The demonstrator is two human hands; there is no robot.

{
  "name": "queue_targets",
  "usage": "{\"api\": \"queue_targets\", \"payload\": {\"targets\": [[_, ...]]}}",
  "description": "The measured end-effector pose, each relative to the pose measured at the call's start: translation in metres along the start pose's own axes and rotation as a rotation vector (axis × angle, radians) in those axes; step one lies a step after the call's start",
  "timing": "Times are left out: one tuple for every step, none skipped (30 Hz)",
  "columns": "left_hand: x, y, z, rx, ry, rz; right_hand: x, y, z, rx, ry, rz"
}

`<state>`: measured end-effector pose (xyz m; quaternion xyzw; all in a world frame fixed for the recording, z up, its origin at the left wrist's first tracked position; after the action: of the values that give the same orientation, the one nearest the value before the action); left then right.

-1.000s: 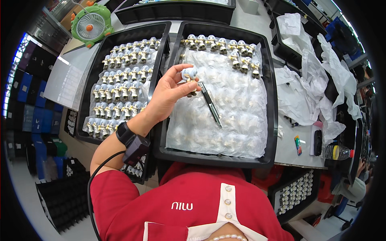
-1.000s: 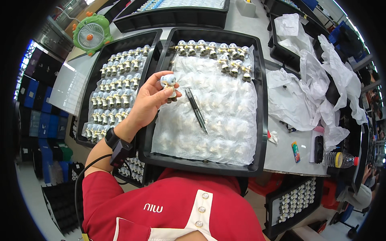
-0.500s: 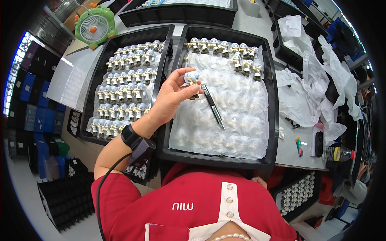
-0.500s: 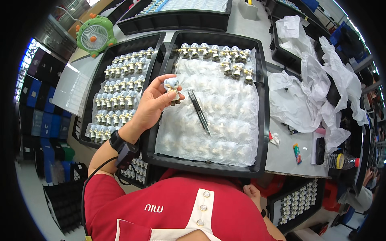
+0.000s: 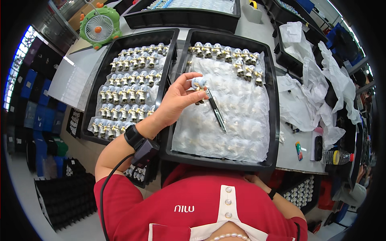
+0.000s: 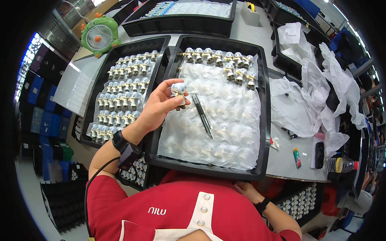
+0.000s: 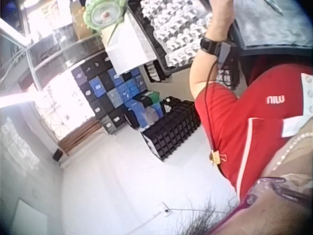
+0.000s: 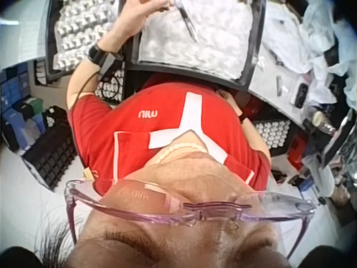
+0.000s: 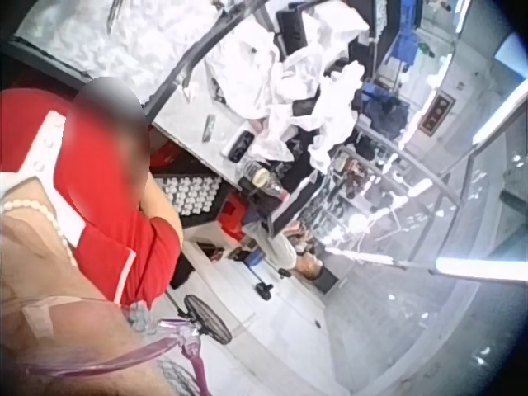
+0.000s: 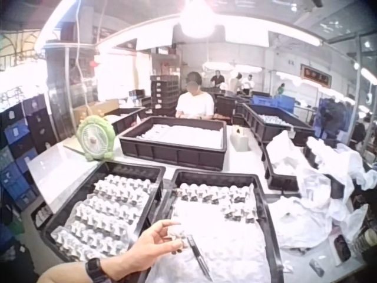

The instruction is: Inspecting and assembling small plastic and metal components at a manufacturing workstation.

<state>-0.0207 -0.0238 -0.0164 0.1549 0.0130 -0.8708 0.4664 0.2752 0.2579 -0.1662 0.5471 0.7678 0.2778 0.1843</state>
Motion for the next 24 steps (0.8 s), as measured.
{"api": "queue_targets", "payload": {"targets": [[0.001, 0.001, -0.001, 0.004, -0.004, -0.013, 0.003, 0.0, -0.007, -0.046, -0.016, -0.063], [0.001, 0.002, -0.001, 0.009, -0.007, -0.025, 0.006, -0.001, -0.012, -0.042, -0.011, -0.072], [0.002, 0.002, -0.002, 0.021, 0.012, -0.024, 0.01, -0.001, -0.017, 0.016, 0.21, -0.121], [0.0, 0.001, -0.001, 0.022, 0.006, -0.025, 0.012, 0.002, -0.023, 0.077, 0.421, -0.163], [-0.002, -0.001, 0.001, 0.023, 0.0, -0.043, 0.015, 0.006, -0.031, 0.081, 0.416, -0.164], [-0.002, -0.001, 0.001, 0.024, -0.001, -0.06, 0.018, 0.011, -0.046, 0.091, 0.416, -0.18], [-0.002, -0.001, 0.0, 0.02, 0.0, -0.062, 0.021, 0.017, -0.062, 0.099, 0.417, -0.197], [-0.003, 0.001, 0.002, 0.019, 0.001, -0.057, 0.026, 0.025, -0.074, 0.099, 0.42, -0.2], [-0.004, 0.002, 0.003, 0.021, -0.017, -0.052, 0.034, 0.032, -0.086, 0.078, 0.357, -0.209], [-0.004, 0.001, 0.004, 0.021, -0.032, -0.052, 0.039, 0.042, -0.103, 0.055, 0.294, -0.211], [-0.004, 0.0, 0.003, 0.019, -0.035, -0.055, 0.044, 0.052, -0.133, 0.013, 0.303, -0.297], [-0.004, 0.0, 0.002, 0.017, -0.034, -0.057, 0.05, 0.063, -0.167, -0.03, 0.311, -0.381], [-0.004, -0.002, 0.002, 0.018, -0.039, -0.062, 0.054, 0.072, -0.194, -0.023, 0.267, -0.423], [-0.004, -0.001, 0.002, 0.023, -0.047, -0.06, 0.059, 0.077, -0.217, -0.013, 0.223, -0.472], [-0.004, -0.001, 0.001, 0.023, -0.051, -0.06, 0.063, 0.081, -0.242, 0.079, 0.314, -0.464], [-0.003, -0.002, 0.001, 0.011, -0.066, -0.057, 0.066, 0.08, -0.264, 0.171, 0.406, -0.453], [-0.003, -0.001, 0.0, 0.001, -0.082, -0.049, 0.062, 0.071, -0.284, 0.349, 0.42, -0.372], [-0.001, 0.0, -0.001, -0.002, -0.083, -0.044, 0.052, 0.061, -0.304, 0.525, 0.436, -0.288], [0.0, 0.001, -0.001, -0.016, -0.06, -0.043, 0.044, 0.044, -0.317, 0.652, 0.488, -0.192], [0.0, 0.002, 0.001, -0.032, -0.038, -0.045, 0.034, 0.026, -0.326, 0.78, 0.539, -0.089], [-0.004, 0.001, 0.005, -0.042, -0.045, -0.052, 0.021, 0.008, -0.334, 0.882, 0.519, 0.005], [-0.005, 0.003, 0.007, -0.038, 0.005, -0.05, 0.009, -0.013, -0.341, 0.989, 0.491, 0.081], [-0.007, 0.004, 0.01, -0.035, 0.057, -0.054, -0.001, -0.03, -0.35, 1.134, 0.638, 0.093], [-0.006, 0.005, 0.012, -0.043, 0.046, -0.048, -0.008, -0.046, -0.356, 1.278, 0.786, 0.105]]}}
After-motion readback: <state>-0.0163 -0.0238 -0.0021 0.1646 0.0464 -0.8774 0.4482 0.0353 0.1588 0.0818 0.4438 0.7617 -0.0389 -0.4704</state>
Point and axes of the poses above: each hand's wrist, its own y-axis away from the middle knuckle, its own x-axis out of the back of the hand, z = x × y, the point moved 1 cm from there along -y, towards the middle knuckle, and after that the axes turned 6 degrees about x, right-handed, at the moved point
